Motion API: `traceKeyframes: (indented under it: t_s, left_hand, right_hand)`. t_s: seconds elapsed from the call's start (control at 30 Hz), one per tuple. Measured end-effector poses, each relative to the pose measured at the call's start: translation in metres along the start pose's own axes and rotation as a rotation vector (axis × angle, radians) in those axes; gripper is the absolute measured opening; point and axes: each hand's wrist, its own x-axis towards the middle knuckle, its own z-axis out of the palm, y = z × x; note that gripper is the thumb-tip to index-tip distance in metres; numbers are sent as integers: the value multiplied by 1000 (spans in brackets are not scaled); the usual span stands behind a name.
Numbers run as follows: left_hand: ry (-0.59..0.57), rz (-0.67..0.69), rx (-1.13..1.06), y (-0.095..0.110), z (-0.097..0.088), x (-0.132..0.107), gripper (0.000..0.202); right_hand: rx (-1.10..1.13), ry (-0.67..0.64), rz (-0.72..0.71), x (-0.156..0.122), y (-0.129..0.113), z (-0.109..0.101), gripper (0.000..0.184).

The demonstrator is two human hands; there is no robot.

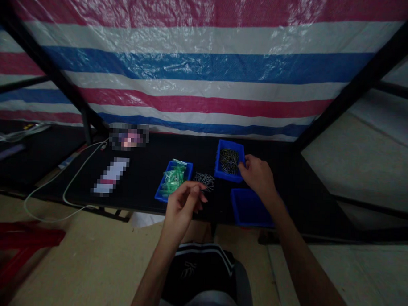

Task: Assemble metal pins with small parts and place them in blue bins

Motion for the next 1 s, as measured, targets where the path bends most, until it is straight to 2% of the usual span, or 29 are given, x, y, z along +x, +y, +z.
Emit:
traceKeyframes:
  t_s: [0.07,0.13,0.23,0.33,0.4,0.5,0.6,0.67,0.73,0.8,0.9,1.0]
  left_hand:
    - [69,-150,-276,-16,14,-8,43]
    - [14,-302,-523,-26,27,-12,58]
    - [-49,-421,-762,-25,34,-14,71]
    - [-31,-514,-838,-17,31,-18,75]
    - [-3,-562,-845,-17,27,-21,74]
    - [44,-552,-902,-24,24,-22,67]
    - [90,-537,-941,-28,23,-21,62]
    - [133,-546,-921,-28,23,-21,58]
    - [162,-550,-912,-27,23,-21,54]
    - [177,-537,-924,-26,23,-22,51]
    - [187,-517,-951,-26,25,-24,46]
    - [164,-504,-1023,-26,27,-24,47]
  right_hand:
    - [85,90,-58,-7,-6,-19,28]
    - [136,126,-164,-23,-15,-38,27]
    - [154,126,-250,-61,-32,-53,28]
    - [110,111,-244,-103,-45,-43,27]
    - [91,192,-273,-123,-50,-32,28]
    - [98,325,-369,-135,-58,-24,35]
    - [76,366,-462,-132,-68,-33,38]
    - [70,292,-550,-127,-75,-40,35]
    - [70,155,-646,-123,-80,-41,33]
    - [47,48,-703,-120,-84,-37,41]
    - [8,-24,-712,-115,-88,-29,58]
    - [14,-152,-703,-108,-94,-26,54]
